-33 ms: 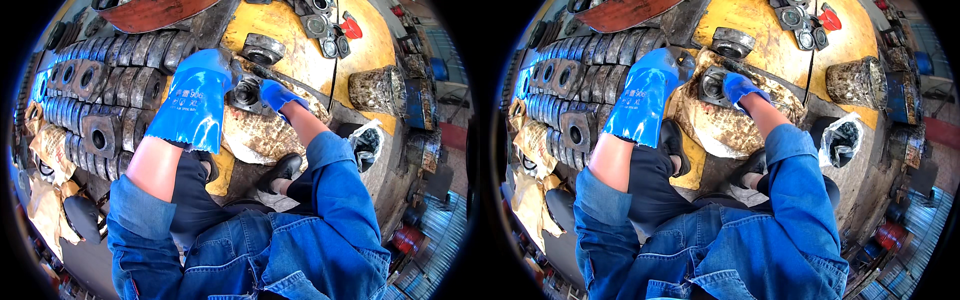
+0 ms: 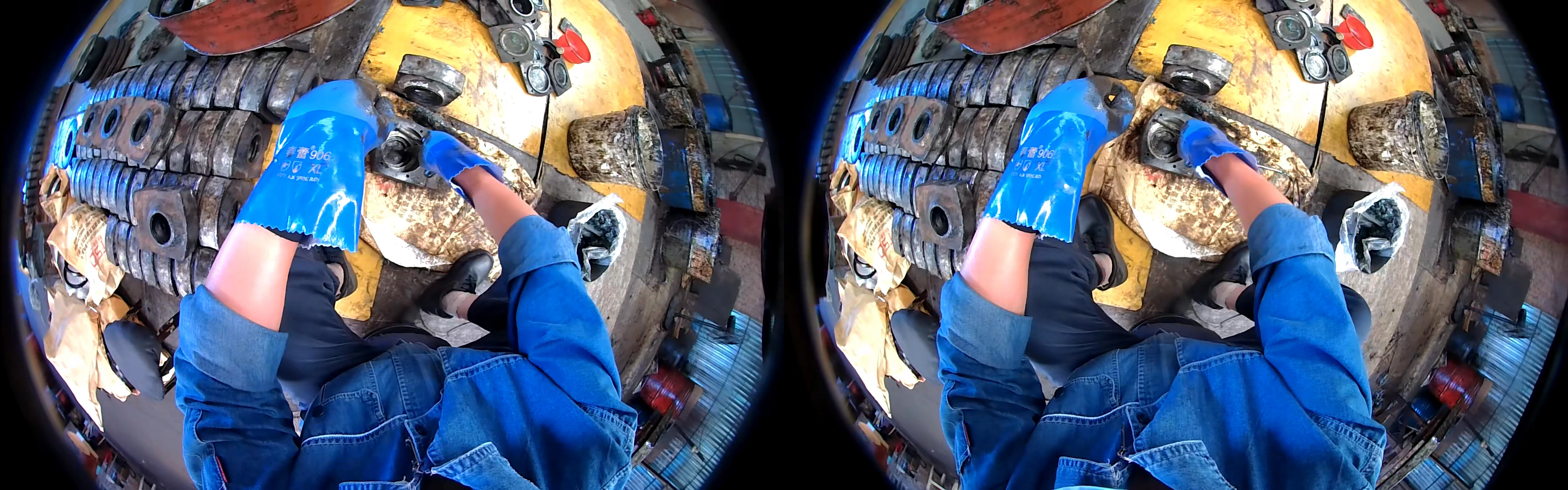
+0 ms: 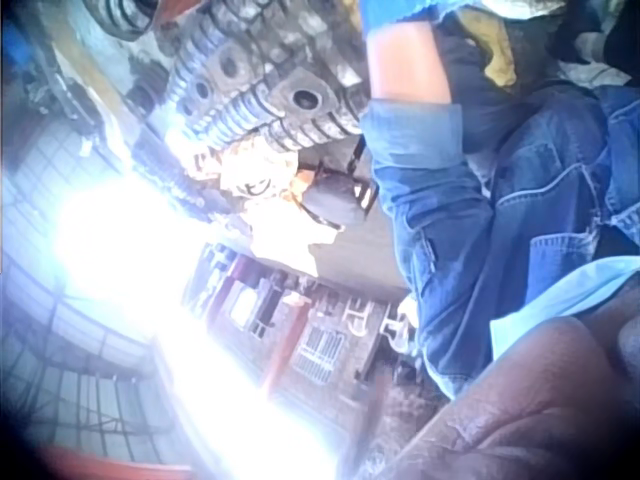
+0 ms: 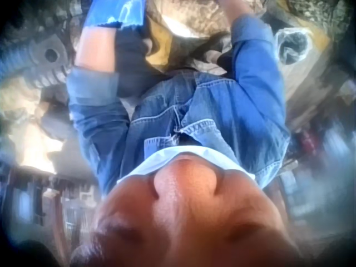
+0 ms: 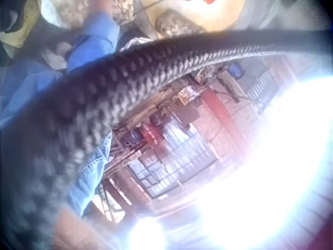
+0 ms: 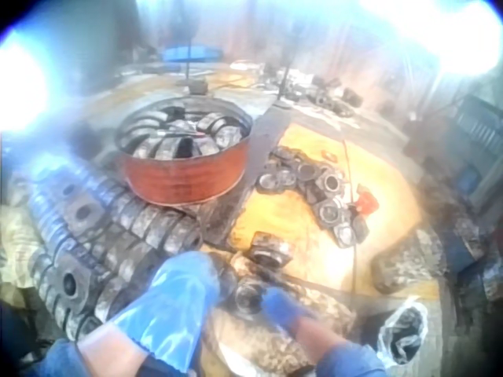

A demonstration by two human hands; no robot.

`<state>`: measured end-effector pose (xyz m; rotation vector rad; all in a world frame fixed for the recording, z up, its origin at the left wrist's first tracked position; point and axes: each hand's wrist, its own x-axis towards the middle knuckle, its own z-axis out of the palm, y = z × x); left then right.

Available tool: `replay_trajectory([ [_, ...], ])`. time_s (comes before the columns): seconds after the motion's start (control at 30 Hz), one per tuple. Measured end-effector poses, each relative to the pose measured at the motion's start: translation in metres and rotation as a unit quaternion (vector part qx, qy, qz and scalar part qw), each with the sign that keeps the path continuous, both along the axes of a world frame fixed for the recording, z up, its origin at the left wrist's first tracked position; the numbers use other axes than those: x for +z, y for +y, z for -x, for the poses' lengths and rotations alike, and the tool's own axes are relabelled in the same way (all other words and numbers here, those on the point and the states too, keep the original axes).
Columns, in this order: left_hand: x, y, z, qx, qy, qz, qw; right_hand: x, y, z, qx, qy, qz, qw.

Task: The person cleans metal parts by hand. They pick up individual metal components and use a small tool to scrape off thick grease from their surfaces before setting them down.

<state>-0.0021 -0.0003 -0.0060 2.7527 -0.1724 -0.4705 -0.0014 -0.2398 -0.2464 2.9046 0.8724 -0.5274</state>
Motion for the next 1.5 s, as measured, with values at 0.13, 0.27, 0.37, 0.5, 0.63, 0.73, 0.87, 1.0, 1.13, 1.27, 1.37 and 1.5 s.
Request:
replay_trajectory([
  [0.13, 0.005, 0.006, -0.002, 0.004, 0.056, -0.037, 0.998, 0.012, 0.009, 0.014, -0.075, 0.09, -0.163, 0.98],
  [0.27, 0.008, -0.002, -0.001, 0.002, 0.057, -0.023, 0.998, -0.014, -0.016, 0.035, -0.144, 0.04, -0.329, 0.932],
  [0.37, 0.004, -0.002, -0.003, 0.005, 0.062, -0.026, 0.998, -0.011, 0.002, 0.039, -0.261, 0.096, -0.4, 0.873],
  [0.5, 0.003, 0.0, -0.006, 0.019, 0.055, -0.028, 0.998, -0.004, 0.018, 0.051, -0.46, 0.201, -0.582, 0.639],
  [0.63, -0.008, -0.007, -0.01, 0.022, 0.05, -0.009, 0.998, -0.007, -0.004, 0.085, -0.563, 0.242, -0.724, 0.319],
  [0.73, -0.019, -0.016, -0.009, -0.01, -0.021, 0.006, 1.0, -0.008, -0.071, 0.092, -0.565, 0.532, -0.615, 0.138],
  [0.87, -0.023, -0.014, -0.006, -0.035, -0.056, 0.023, 0.998, 0.057, -0.125, 0.133, -0.551, 0.533, -0.635, 0.088],
  [1.0, -0.025, -0.029, -0.004, -0.053, -0.075, 0.028, 0.995, 0.067, -0.203, 0.21, -0.568, 0.215, -0.761, 0.228],
  [1.13, -0.044, -0.028, -0.007, -0.057, -0.095, 0.011, 0.994, 0.062, -0.258, 0.258, -0.661, -0.161, -0.563, 0.469],
  [1.27, -0.047, -0.025, -0.016, -0.025, -0.034, 0.006, 0.999, 0.037, -0.289, 0.278, -0.698, -0.256, -0.211, 0.634],
  [1.37, -0.036, -0.032, -0.005, -0.058, -0.051, -0.017, 0.997, 0.015, -0.292, 0.292, -0.647, -0.227, 0.001, 0.728],
  [1.5, -0.018, -0.039, 0.001, -0.06, -0.024, 0.02, 0.998, -0.001, -0.262, 0.287, -0.461, -0.184, 0.113, 0.861],
])
